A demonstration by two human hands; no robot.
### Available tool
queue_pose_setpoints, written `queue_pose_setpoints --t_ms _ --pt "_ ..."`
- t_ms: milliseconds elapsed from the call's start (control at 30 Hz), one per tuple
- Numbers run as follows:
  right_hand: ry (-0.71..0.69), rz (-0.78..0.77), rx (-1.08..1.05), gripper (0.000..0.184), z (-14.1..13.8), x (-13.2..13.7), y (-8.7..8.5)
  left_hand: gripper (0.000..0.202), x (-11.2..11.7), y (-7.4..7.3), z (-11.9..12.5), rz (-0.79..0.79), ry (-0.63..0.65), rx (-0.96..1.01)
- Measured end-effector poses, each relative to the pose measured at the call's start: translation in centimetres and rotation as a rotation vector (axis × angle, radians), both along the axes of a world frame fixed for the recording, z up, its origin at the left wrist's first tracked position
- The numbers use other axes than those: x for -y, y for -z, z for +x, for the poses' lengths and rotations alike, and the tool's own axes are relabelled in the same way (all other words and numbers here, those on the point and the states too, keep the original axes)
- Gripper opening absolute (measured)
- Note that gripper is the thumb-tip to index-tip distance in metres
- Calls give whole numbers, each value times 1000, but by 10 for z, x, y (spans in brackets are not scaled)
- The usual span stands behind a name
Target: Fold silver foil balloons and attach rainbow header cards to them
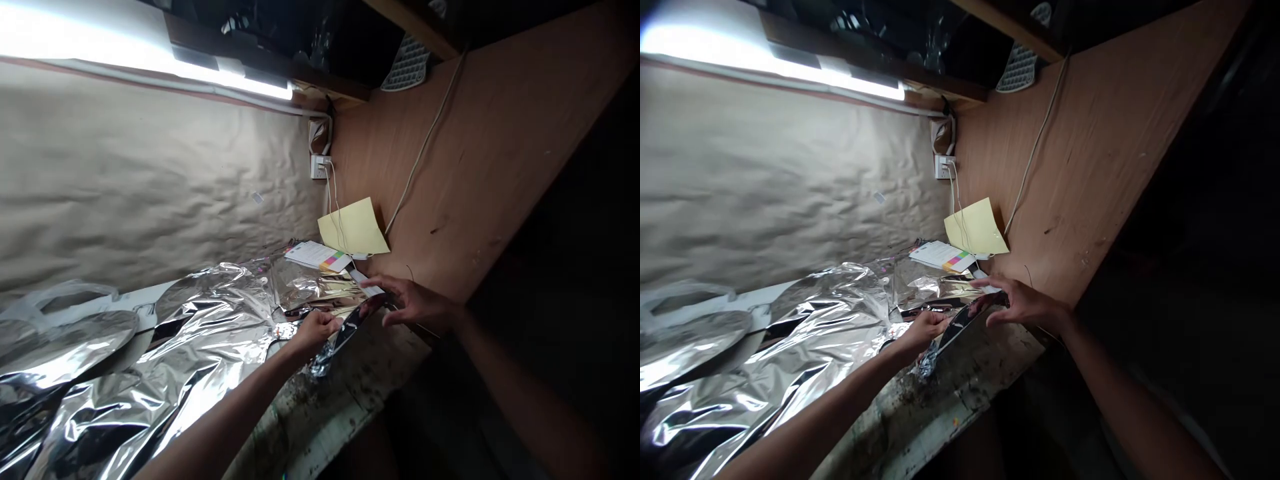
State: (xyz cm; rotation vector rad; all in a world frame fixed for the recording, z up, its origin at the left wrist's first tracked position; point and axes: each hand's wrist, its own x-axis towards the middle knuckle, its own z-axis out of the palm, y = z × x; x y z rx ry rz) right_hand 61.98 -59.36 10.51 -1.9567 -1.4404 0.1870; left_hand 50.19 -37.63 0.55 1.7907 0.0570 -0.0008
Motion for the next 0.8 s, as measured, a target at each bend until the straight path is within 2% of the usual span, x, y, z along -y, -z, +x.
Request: queue_pose_setpoints --t_ms 67,133,233,300,333,367,433,567,633,733,800 --pt "167 49 27 34 -5 14 23 66 0 -12 -7 -25 31 23" --pt "316 136 34 26 -2 17 46 64 0 -27 -18 27 57 101" --pt "407 257 5 27 5 16 67 47 -3 -43 -33 361 134 316" --pt "421 315 -2 27 6 16 70 37 -5 -46 -39 592 139 417" --pt "419 331 -3 28 5 17 70 37 -6 -45 -40 642 109 423" --pt "412 339 -2 28 4 18 69 38 -7 -44 -39 640 71 402" --pt "392 339 -2 26 1 20 67 41 -8 -41 -36 528 32 297" --pt "420 360 -21 27 -1 28 74 49 -9 -38 -27 274 183 158" --pt "431 370 -39 27 -2 32 79 49 -9 -36 -24 178 217 123" --pt "415 362 -30 25 -2 35 84 49 -8 -32 -19 48 138 59" --pt "428 380 9 25 -2 35 86 51 -9 -32 -18 1 132 50"
